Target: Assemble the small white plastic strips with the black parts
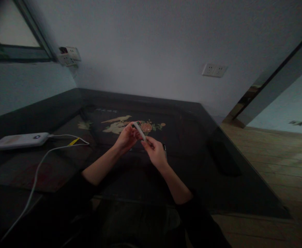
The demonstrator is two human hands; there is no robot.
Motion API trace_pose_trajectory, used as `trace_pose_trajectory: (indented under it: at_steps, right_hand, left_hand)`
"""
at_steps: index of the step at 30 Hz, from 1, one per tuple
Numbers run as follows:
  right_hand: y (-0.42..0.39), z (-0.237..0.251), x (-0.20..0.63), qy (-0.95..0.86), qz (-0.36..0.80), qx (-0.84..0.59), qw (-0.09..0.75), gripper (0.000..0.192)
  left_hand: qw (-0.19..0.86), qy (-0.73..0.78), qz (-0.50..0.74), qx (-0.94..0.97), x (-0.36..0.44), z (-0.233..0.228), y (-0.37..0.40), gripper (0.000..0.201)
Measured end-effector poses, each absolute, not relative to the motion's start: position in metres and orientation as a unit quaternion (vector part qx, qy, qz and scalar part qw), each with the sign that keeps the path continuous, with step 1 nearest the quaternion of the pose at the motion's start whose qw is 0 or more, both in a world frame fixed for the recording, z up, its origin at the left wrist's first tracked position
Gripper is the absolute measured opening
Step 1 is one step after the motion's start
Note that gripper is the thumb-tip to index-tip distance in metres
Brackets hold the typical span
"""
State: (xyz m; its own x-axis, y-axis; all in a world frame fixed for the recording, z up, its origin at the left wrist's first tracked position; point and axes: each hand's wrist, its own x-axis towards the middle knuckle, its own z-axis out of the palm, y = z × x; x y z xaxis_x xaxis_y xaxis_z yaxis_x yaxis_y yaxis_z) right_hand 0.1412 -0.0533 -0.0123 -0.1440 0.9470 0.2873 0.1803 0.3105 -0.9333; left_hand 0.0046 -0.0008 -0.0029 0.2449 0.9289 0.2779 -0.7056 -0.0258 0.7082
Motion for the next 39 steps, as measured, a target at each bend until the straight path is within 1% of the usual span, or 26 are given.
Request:
trace_pose_trajectory:
  at_steps: [6, 13, 19, 22, 27, 32, 39]
  right_hand:
    - [-0.0550, -0.0138, 0.1404, -0.637, 0.456, -0.413, 0.464, 0.038]
    - [-0.0506, -0.0137, 0.1424, -0.626, 0.402, -0.441, 0.501, 0.036]
    - [-0.0478, -0.0143, 0.1444, -0.617, 0.370, -0.458, 0.522, 0.034]
    - [-0.0485, -0.0136, 0.1440, -0.621, 0.369, -0.458, 0.518, 0.034]
    - [-0.0533, -0.0097, 0.1411, -0.641, 0.407, -0.433, 0.485, 0.035]
    - [-0.0549, -0.0109, 0.1403, -0.645, 0.456, -0.403, 0.462, 0.036]
    - [-0.0498, -0.0158, 0.1422, -0.616, 0.434, -0.431, 0.497, 0.038]
  left_hand:
    - [0.696, 0.133, 0.589, 0.389, 0.0045, 0.0003, -0.0035, 0.049]
    - [0.681, 0.145, 0.603, 0.390, 0.0049, -0.0058, -0.0020, 0.036]
    - [0.664, 0.135, 0.608, 0.414, 0.0039, -0.0058, -0.0012, 0.043]
    - [0.663, 0.139, 0.607, 0.416, 0.0038, -0.0064, 0.0004, 0.043]
    - [0.674, 0.130, 0.605, 0.404, 0.0040, -0.0044, 0.0000, 0.048]
    - [0.691, 0.127, 0.590, 0.399, 0.0040, -0.0010, -0.0029, 0.047]
    - [0.679, 0.142, 0.599, 0.401, 0.0048, -0.0050, -0.0020, 0.050]
